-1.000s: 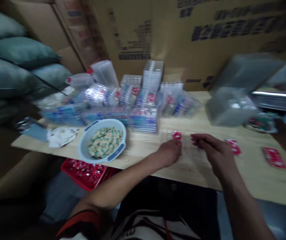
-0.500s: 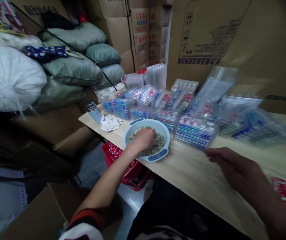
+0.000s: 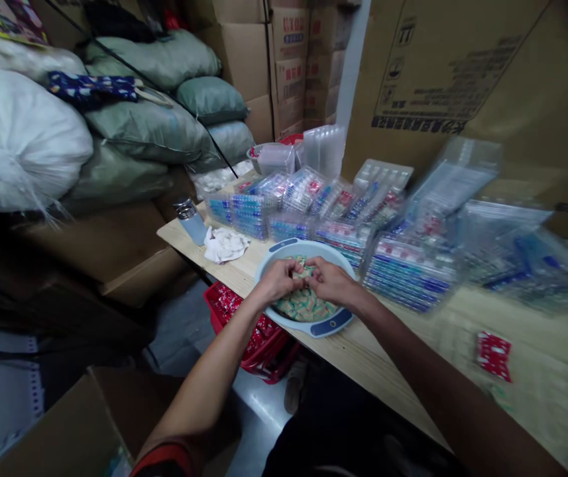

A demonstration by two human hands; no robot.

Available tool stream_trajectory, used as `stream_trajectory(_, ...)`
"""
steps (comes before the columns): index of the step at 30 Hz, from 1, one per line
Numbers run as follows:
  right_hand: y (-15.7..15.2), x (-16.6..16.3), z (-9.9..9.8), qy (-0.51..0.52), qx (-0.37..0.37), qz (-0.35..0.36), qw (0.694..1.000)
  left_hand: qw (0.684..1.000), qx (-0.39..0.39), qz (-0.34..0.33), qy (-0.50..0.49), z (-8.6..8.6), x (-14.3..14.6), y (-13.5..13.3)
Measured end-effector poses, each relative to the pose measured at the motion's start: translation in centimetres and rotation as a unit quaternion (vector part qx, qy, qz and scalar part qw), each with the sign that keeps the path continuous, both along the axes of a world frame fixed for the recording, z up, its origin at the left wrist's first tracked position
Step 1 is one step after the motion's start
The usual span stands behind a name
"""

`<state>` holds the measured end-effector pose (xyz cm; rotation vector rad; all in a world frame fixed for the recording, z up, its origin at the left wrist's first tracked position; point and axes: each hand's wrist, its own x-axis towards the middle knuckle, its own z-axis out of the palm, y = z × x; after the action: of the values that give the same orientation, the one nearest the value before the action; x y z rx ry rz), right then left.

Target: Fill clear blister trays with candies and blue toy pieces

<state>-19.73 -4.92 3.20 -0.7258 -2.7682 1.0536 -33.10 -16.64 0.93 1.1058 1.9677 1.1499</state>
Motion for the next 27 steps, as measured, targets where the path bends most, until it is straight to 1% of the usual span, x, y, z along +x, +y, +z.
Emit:
stream_trajectory(3, 0.2, -0.8, -1.3, 0.036, -0.011, -0.036, 0.999, 0.988, 0.053, 0.030, -0.144, -0.1, 0.0, -0.1)
stream_trajectory(4, 0.3, -0.9, -1.8, 0.056, -0.028, -0.048, 0.997, 0.981, 0.064, 0.040, -0.180, 0.0, 0.0, -0.1)
stream_trajectory(6, 0.7, -1.0, -2.5, 0.101, -0.092, -0.067, 0.988, 0.972, 0.076, 0.054, -0.214, 0.2, 0.0, -0.1)
stream_trajectory(9, 0.9, -1.0, -2.8, 0.154, -0.213, -0.086, 0.961, 0.969, 0.099, 0.076, -0.211, 0.3, -0.1, -0.1)
stream_trajectory(12, 0.9, -0.8, -2.3, 0.183, -0.329, -0.092, 0.922, 0.973, 0.107, 0.111, -0.170, 0.1, -0.2, 0.0)
stream_trajectory(14, 0.9, -0.5, -1.8, 0.187, -0.381, -0.091, 0.901, 0.974, 0.099, 0.123, -0.165, 0.0, -0.2, 0.0)
stream_trajectory(16, 0.9, -0.4, -1.4, 0.180, -0.415, -0.082, 0.888, 0.971, 0.092, 0.116, -0.186, -0.1, -0.2, 0.1)
stream_trajectory(19, 0.9, -0.4, -1.4, 0.159, -0.433, -0.060, 0.885, 0.969, 0.088, 0.100, -0.208, 0.0, -0.1, 0.1)
stream_trajectory(21, 0.8, -0.7, -1.7, 0.151, -0.410, -0.055, 0.898, 0.968, 0.083, 0.096, -0.218, 0.3, 0.0, 0.1)
stream_trajectory(24, 0.7, -1.0, -2.1, 0.148, -0.361, -0.076, 0.917, 0.964, 0.065, 0.086, -0.245, 0.9, 0.1, -0.1)
stream_trajectory(25, 0.7, -1.1, -2.2, 0.148, -0.357, -0.083, 0.918, 0.961, 0.061, 0.083, -0.255, 1.1, 0.2, -0.1)
stream_trajectory(27, 0.7, -1.1, -2.2, 0.150, -0.372, -0.079, 0.913, 0.958, 0.065, 0.082, -0.268, 1.5, 0.2, -0.3)
